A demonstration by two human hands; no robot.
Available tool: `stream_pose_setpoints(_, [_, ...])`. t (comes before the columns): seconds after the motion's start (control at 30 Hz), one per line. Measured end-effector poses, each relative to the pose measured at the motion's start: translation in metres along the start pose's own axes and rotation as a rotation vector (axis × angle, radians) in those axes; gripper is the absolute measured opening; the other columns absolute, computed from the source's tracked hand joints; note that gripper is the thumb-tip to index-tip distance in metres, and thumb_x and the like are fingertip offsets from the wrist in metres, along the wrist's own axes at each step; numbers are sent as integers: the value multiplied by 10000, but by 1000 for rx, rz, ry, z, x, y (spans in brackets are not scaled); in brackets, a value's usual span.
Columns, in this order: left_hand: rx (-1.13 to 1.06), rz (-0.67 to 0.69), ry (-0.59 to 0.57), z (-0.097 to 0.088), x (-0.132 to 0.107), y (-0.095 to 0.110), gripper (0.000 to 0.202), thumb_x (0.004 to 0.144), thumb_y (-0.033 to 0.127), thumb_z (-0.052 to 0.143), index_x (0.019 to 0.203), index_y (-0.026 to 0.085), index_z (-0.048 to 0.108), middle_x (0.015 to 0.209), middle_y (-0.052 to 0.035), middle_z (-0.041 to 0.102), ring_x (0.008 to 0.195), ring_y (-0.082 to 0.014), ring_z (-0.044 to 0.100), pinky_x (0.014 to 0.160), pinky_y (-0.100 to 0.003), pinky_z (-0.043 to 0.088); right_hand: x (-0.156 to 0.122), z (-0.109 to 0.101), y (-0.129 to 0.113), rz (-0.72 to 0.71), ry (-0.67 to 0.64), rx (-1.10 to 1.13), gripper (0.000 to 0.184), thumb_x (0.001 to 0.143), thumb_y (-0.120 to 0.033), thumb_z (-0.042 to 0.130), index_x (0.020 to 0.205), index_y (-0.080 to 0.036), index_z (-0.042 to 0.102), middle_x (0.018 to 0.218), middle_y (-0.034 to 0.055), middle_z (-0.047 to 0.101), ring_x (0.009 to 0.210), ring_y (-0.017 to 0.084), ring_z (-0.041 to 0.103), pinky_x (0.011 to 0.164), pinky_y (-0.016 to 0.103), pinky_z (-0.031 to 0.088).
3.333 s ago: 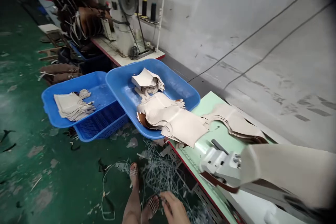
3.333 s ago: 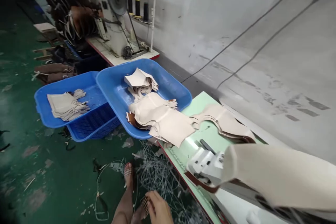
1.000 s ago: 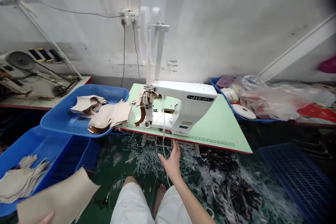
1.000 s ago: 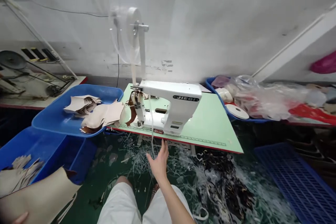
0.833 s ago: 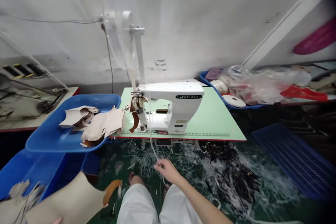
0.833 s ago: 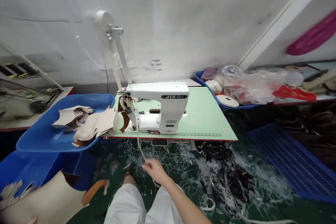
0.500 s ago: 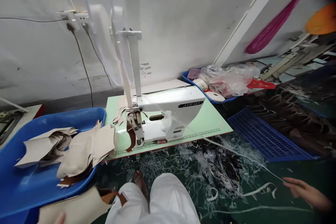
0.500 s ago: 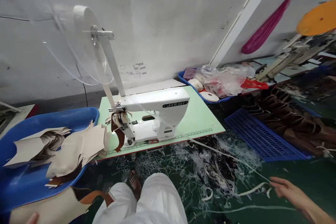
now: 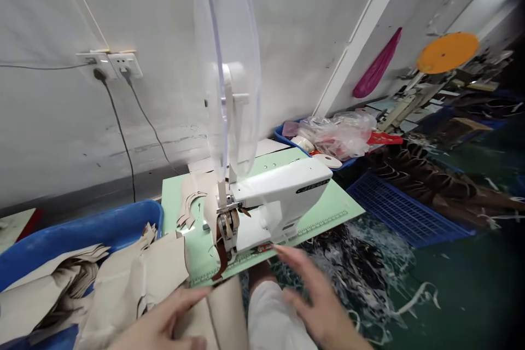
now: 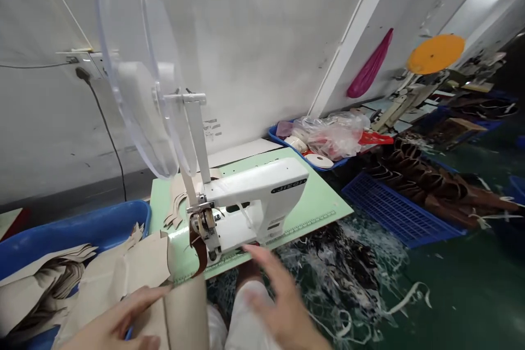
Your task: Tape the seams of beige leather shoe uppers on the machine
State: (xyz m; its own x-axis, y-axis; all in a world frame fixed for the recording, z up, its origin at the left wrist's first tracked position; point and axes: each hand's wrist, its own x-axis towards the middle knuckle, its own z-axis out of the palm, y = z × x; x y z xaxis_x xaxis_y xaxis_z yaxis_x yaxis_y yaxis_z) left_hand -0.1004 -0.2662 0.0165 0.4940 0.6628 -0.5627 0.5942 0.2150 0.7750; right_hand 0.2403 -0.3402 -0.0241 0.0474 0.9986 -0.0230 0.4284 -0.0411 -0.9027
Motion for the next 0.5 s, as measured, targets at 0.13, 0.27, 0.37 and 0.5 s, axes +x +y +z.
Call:
stream_pose_setpoints(0.13, [-4, 98, -45, -9, 22, 51, 458, 675, 371, 725, 1125, 285, 704, 1092, -35, 706, 1039, -262, 617, 929, -317, 495, 59, 50, -73, 72, -518, 448, 439, 728, -481, 759, 1042, -198, 639, 932, 34, 604, 845, 169, 556, 724, 239, 441])
stream_pose_setpoints(0.27, [-21, 226, 166, -15, 43, 69, 326, 831, 510, 568, 827, 210, 696, 816, -29, 652, 797, -195, 571, 678, -223, 469, 89, 38, -71, 137, -395, 573, 366, 809, -503, 685, 784, -146, 607, 682, -19, 492, 641, 94, 429, 574, 194, 334])
stream_pose_setpoints(0.37, [-83, 271, 337, -12, 64, 71, 405, 867, 542, 503, 721, 183, 619, 696, -4, 552, 684, -158, 491, 575, -202, 384, 104, 31, -63, 196, -267, 640, 364, 776, -500, 722, 830, -148, 649, 694, -7, 558, 619, 98, 458, 550, 197, 351])
stream_pose_setpoints(0.5, [-198, 207, 486, -4, 84, 69, 403, 826, 541, 546, 657, 175, 562, 622, 23, 470, 606, -131, 422, 528, -198, 328, 114, 42, -56, 283, -137, 803, 353, 712, -466, 790, 786, -138, 684, 713, 22, 639, 647, 130, 545, 580, 218, 411])
